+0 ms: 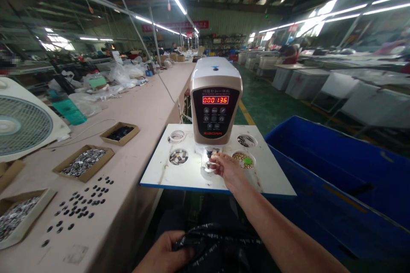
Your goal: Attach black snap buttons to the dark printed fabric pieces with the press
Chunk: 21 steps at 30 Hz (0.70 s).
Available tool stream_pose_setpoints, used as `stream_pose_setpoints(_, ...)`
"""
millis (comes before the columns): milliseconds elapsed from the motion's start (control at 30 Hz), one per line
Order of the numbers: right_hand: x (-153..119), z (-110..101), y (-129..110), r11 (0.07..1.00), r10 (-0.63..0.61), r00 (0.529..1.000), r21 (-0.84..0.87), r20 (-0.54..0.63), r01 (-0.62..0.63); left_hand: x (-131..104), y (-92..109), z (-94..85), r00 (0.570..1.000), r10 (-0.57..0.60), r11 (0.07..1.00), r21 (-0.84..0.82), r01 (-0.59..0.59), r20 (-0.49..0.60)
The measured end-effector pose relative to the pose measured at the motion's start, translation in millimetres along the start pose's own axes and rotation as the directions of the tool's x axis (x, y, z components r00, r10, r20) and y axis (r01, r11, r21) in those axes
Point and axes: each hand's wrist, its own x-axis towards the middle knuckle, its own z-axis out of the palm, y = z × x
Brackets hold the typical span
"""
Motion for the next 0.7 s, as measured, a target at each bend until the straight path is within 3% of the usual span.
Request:
stream_pose_setpoints(67,-12,-6,-1,0.993,-0.008,1.0,-0.12,0.018,0.01,6,11,-1.4,0.998,0.07,0.998,-0.003,-0.07,-0.002)
stream_pose_setpoints(133,-33,-14,-3,0.933,-0.05,0.988,-0.348,0.144,0.098,11,24,-3.4,0.991,0.126,0.991,0.049,-0.125,-0.033)
stream_pose_setpoints(233,-73,-23,-2,0.659,-0.089,0.887,-0.641,0.453,0.393,23,45,-5.2,0.979,0.189,0.964,0.203,-0.17,-0.074)
stream_pose_setpoints(333,-97,-28,4,0.471,-0.059,0.8,-0.69,0.597,0.549,40,65,-4.2,0.963,0.266,0.911,0.336,-0.238,-0.04)
stream_pose_setpoints(400,-99,-31,10,0.475,-0.028,0.794,-0.691,0.607,0.545,50,75,-2.7,0.956,0.295,0.883,0.379,-0.275,0.007)
stream_pose_setpoints(567,-73,-46,16,0.587,0.09,0.829,-0.701,0.552,0.404,67,95,-2.8,0.947,0.303,0.829,0.459,-0.319,0.111)
stream_pose_setpoints(700,-50,-52,9,0.682,0.181,0.848,-0.684,0.498,0.257,80,111,-7.5,0.945,0.308,0.804,0.499,-0.322,0.112)
